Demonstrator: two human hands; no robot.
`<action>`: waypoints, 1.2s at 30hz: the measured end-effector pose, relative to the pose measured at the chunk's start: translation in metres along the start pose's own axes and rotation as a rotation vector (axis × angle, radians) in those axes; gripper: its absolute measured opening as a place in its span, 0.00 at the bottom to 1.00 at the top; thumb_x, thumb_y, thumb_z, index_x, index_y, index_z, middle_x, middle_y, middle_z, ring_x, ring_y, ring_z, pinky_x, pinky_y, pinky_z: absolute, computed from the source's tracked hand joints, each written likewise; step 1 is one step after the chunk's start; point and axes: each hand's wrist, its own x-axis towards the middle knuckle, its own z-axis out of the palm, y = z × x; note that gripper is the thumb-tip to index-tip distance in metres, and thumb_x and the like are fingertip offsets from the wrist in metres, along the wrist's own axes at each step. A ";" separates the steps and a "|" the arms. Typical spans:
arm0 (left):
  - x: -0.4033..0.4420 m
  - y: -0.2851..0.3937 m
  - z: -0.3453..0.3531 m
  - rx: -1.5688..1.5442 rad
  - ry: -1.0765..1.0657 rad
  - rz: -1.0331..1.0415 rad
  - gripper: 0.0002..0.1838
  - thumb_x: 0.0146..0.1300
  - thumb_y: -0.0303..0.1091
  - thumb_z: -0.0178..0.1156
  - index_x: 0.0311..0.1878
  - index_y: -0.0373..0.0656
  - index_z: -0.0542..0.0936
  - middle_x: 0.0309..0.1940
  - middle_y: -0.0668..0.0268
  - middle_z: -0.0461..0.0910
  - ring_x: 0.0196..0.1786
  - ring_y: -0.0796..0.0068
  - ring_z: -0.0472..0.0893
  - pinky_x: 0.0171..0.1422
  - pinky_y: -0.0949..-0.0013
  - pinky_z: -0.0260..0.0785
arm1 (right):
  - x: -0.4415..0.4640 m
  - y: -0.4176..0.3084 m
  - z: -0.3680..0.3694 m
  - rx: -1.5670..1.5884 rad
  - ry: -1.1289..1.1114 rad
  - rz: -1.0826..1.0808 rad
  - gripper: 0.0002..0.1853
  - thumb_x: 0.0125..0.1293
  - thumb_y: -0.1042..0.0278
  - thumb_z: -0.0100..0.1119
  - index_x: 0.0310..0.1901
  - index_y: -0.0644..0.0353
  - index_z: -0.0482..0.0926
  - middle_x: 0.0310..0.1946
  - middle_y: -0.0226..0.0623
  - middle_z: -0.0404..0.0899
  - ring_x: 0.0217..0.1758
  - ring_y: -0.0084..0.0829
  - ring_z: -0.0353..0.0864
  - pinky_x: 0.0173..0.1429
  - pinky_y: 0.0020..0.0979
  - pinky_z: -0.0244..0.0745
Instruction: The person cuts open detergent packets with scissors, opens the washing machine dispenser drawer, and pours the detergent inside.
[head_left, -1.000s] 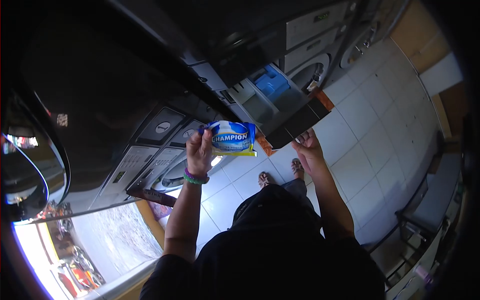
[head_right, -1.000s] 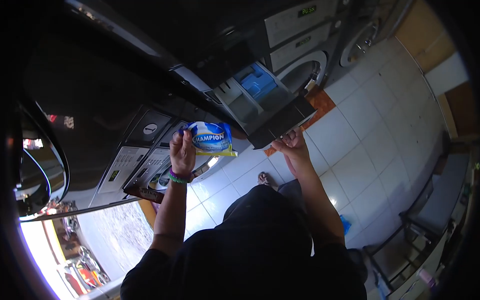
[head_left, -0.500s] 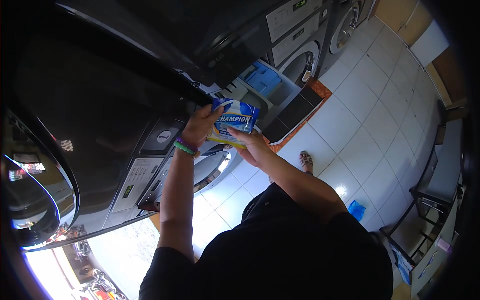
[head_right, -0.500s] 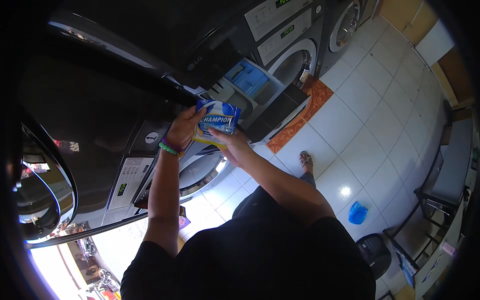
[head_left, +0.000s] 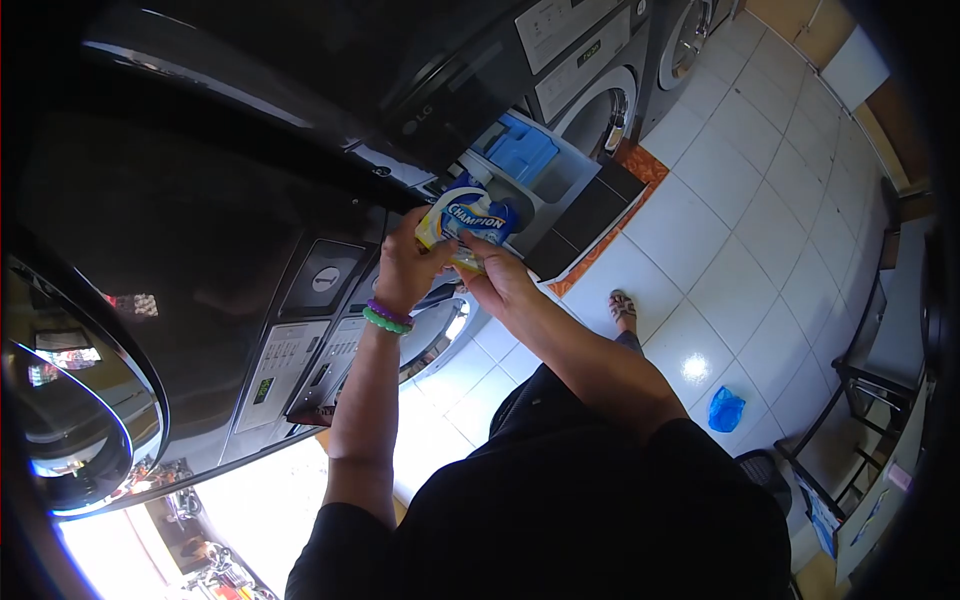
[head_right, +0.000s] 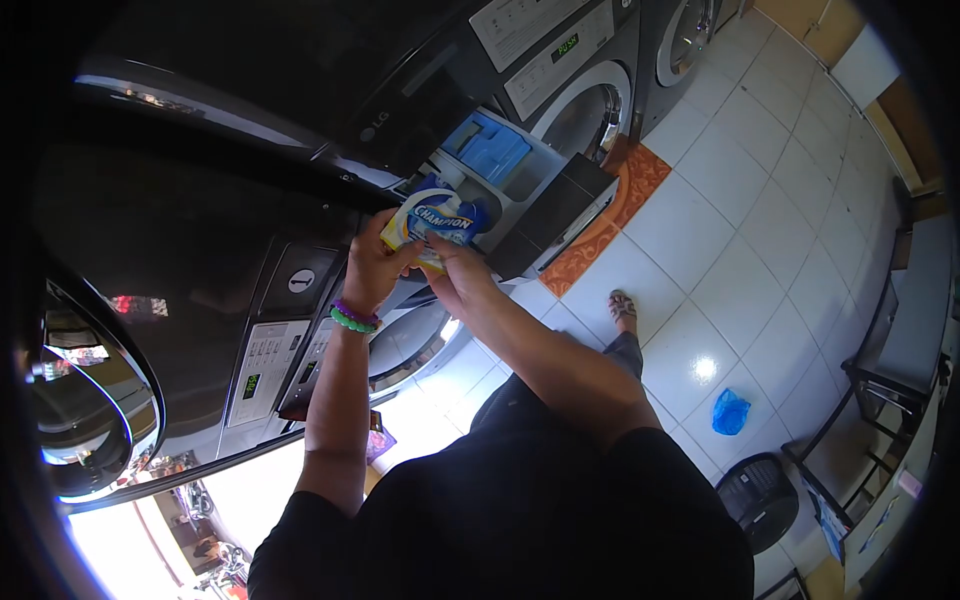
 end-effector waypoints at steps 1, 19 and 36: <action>-0.001 0.000 0.002 0.114 0.016 0.074 0.21 0.55 0.27 0.64 0.53 0.38 0.73 0.29 0.58 0.80 0.28 0.71 0.81 0.28 0.70 0.72 | 0.002 -0.001 0.002 0.011 0.028 0.007 0.13 0.66 0.70 0.53 0.50 0.62 0.68 0.44 0.39 0.75 0.48 0.31 0.76 0.54 0.34 0.70; 0.007 -0.001 0.001 0.438 -0.251 0.267 0.15 0.63 0.30 0.49 0.49 0.31 0.73 0.38 0.43 0.77 0.36 0.52 0.80 0.39 0.60 0.73 | 0.002 0.006 0.008 -0.089 0.090 -0.003 0.12 0.71 0.57 0.44 0.39 0.54 0.74 0.28 0.28 0.77 0.27 0.22 0.72 0.33 0.26 0.66; 0.005 0.014 0.016 0.386 0.005 0.070 0.22 0.57 0.23 0.48 0.58 0.40 0.66 0.41 0.43 0.77 0.46 0.45 0.78 0.50 0.57 0.69 | 0.010 0.010 -0.001 0.091 -0.099 0.128 0.09 0.70 0.66 0.47 0.48 0.58 0.71 0.43 0.33 0.76 0.47 0.25 0.75 0.55 0.29 0.69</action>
